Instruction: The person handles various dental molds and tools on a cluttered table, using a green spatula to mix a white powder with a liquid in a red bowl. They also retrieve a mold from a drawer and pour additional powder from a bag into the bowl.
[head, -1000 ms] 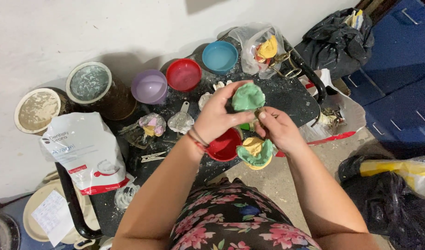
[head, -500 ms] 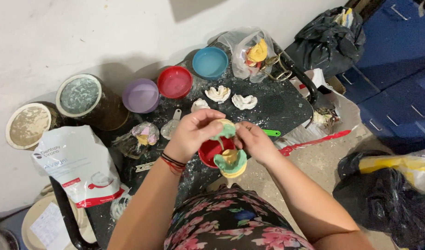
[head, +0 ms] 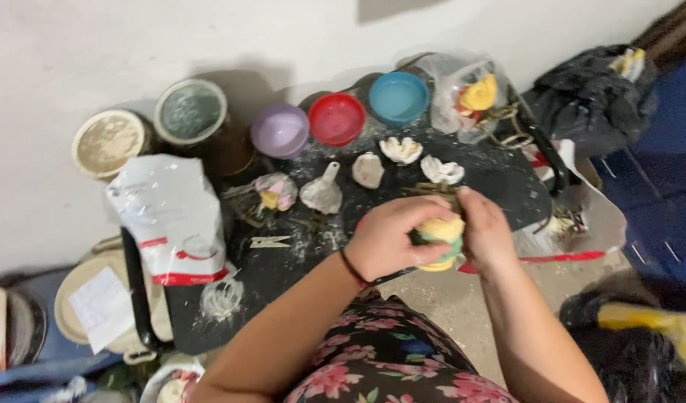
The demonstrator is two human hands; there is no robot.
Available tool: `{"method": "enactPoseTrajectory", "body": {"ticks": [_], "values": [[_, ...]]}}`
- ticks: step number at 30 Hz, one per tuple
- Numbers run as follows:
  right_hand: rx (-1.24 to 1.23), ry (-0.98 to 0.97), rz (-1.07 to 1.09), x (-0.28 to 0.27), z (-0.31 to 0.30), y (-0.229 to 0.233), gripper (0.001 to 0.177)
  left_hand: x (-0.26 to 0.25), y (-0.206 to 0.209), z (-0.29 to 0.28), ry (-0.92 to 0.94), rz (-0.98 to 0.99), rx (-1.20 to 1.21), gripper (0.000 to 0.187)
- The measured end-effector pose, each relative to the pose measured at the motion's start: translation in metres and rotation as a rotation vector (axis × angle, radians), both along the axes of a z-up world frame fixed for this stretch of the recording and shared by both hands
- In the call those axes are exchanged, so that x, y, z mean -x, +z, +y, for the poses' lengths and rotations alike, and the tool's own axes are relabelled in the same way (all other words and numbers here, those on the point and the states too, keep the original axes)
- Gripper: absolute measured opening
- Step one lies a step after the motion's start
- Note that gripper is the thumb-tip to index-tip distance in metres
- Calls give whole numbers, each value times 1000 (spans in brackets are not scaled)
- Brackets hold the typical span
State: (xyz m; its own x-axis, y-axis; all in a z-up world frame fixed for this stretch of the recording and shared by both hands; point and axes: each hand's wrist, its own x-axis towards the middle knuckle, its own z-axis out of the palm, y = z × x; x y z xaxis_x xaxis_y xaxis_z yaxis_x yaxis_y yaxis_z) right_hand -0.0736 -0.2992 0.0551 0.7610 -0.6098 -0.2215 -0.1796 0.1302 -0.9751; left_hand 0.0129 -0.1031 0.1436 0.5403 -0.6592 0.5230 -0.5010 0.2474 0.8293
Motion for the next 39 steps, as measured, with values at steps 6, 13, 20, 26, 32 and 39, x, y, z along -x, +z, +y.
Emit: {"method": "enactPoseTrajectory", "body": {"ticks": [6, 13, 20, 26, 32, 39], "values": [[-106, -142, 9, 15, -21, 9, 26, 9, -17, -3, -47, -116, -4, 37], [-148, 158, -59, -8, -45, 73, 12, 19, -4, 60, 101, -349, -162, 43], [186, 258, -190, -108, -4, 99, 39, 21, -21, 166, 414, -237, -417, 30], [798, 244, -319, -200, -4, 68, 38, 31, -22, 243, 688, -148, -493, 25], [999, 98, -265, -236, -62, 71, 38, 61, -52, 293, 888, 11, -695, 29], [1012, 102, -127, -228, -52, 53, 43, 69, -58, 303, 991, -106, -570, 22]]}}
